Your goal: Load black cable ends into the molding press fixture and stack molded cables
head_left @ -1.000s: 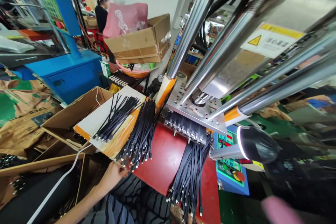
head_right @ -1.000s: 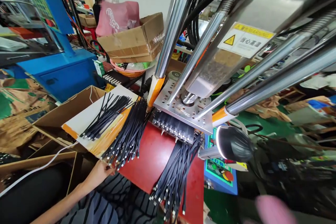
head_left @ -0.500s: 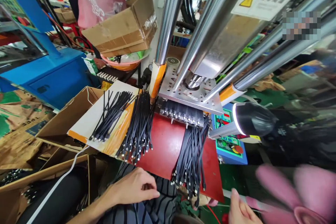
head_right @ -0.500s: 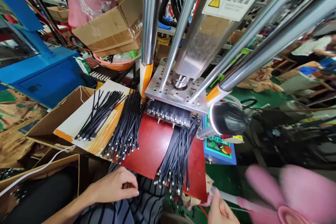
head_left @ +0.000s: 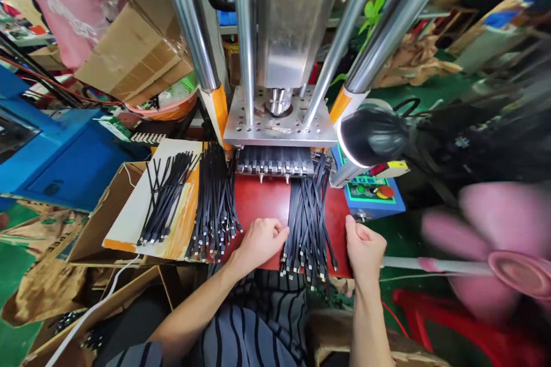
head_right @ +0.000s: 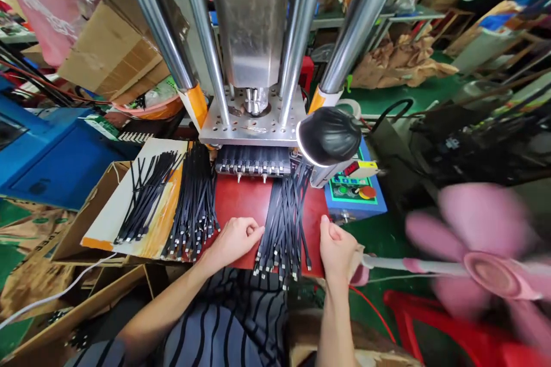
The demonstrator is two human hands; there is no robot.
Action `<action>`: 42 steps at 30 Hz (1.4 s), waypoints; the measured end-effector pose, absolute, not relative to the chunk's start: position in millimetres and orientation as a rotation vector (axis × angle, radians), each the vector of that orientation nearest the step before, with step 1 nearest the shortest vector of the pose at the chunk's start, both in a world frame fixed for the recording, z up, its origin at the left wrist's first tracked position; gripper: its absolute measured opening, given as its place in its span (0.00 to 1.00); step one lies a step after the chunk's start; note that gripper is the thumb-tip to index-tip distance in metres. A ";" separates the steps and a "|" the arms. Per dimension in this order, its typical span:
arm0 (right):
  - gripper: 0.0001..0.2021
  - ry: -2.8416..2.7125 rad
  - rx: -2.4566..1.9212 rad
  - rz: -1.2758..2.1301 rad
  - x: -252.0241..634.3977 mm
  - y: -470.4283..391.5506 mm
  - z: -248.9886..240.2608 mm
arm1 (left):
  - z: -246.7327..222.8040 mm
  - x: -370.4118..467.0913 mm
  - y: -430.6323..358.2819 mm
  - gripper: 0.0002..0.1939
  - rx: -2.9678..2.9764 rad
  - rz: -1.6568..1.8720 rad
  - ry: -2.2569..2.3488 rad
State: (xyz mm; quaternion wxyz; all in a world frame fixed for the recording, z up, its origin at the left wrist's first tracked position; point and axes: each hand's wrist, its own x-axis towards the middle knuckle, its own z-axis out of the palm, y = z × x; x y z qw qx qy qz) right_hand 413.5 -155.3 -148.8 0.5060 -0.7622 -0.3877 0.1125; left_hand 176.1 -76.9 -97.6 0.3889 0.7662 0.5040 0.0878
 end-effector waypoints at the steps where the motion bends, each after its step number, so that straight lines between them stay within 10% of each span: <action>1: 0.29 -0.894 -1.848 0.267 413.2 -155.0 -149.2 | -97.7 180.9 -75.6 0.16 1.965 0.187 1.299; 42: 0.28 -0.859 -1.797 0.325 411.9 -153.9 -145.3 | -106.6 173.6 -67.8 0.09 1.972 0.097 1.335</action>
